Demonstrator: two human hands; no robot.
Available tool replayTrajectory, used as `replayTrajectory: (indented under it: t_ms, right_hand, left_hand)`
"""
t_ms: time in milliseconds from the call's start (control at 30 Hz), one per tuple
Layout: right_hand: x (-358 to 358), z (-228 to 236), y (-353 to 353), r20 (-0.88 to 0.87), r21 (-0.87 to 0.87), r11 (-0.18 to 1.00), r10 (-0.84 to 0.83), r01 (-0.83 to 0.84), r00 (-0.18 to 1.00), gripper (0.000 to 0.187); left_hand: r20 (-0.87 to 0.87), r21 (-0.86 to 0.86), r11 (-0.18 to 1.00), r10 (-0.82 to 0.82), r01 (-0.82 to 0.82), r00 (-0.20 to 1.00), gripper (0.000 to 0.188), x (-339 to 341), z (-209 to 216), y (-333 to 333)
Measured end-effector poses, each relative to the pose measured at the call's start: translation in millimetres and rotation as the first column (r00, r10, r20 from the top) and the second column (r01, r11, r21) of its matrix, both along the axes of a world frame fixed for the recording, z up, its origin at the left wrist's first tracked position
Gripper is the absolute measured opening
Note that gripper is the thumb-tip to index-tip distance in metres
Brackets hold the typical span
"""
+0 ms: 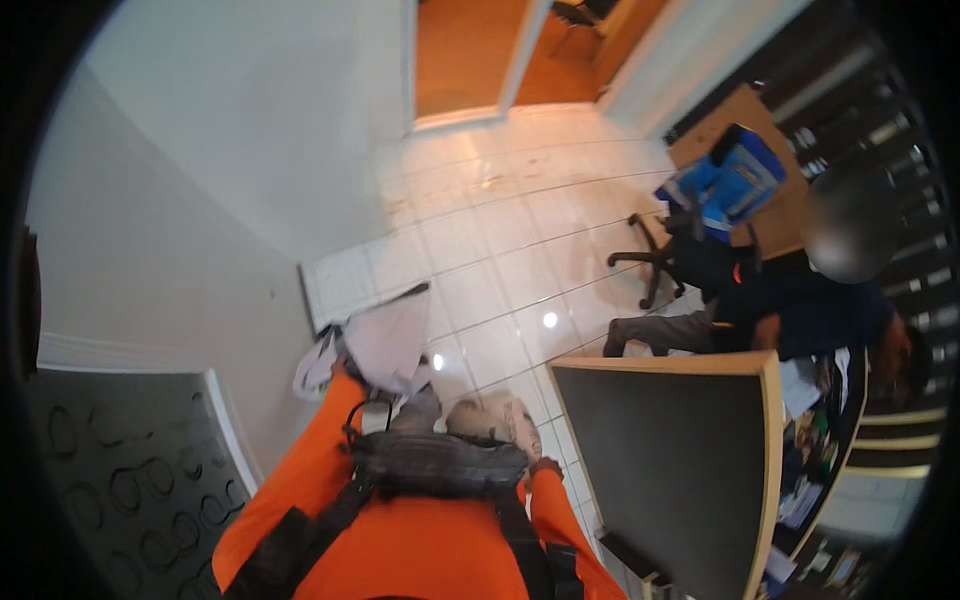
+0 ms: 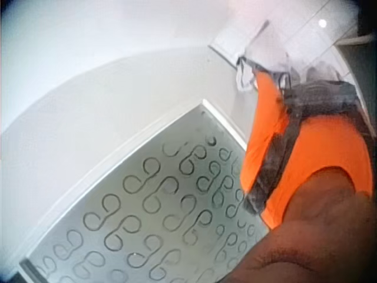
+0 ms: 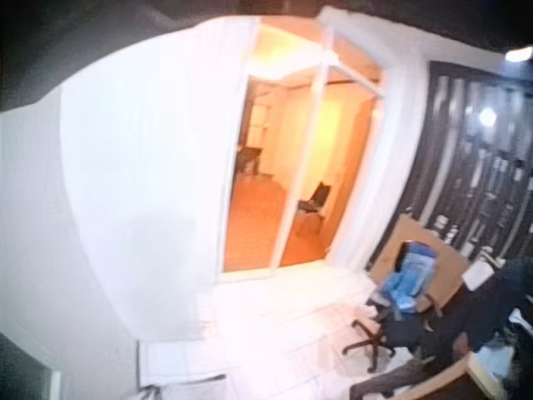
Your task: The person walks into a room and sets up a workspace on the floor using a white drop cloth. They place a bag of cornice adhesive, a bucket of mixed compound, and a mixing tray on the cloth. The person then scoops powder from the bag into the tray and mixes it with a trowel.
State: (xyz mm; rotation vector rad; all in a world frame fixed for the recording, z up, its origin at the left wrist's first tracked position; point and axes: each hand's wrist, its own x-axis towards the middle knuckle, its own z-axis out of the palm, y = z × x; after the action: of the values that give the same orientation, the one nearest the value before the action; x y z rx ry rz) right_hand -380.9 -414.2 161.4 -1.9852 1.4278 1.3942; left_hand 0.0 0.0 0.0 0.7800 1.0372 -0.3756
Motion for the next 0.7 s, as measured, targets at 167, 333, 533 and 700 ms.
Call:
replayTrajectory:
  t_ms: [167,333,533,700]
  right_hand:
    - [29,11,-15,-0.068,-0.026,0.999,0.025,-0.027,0.997,0.035]
    - [147,2,-4,-0.014,-0.096,0.992,0.078,-0.079,0.997,0.037]
    - [262,-38,13,0.048,-0.058,0.969,0.244,-0.241,0.969,0.035]
    - [334,-70,14,0.065,-0.015,0.963,0.271,-0.271,0.960,0.033]
  left_hand:
    - [-0.133,0.221,0.958,-0.158,0.185,0.978,0.054,5,-28,-14]
    - [-0.049,0.224,0.948,-0.221,0.226,0.974,0.052,108,21,-31]
    - [0.005,0.272,0.931,-0.253,0.242,0.967,0.043,181,-51,9]
    - [-0.150,0.281,0.913,-0.264,0.297,0.953,0.037,214,-116,11]
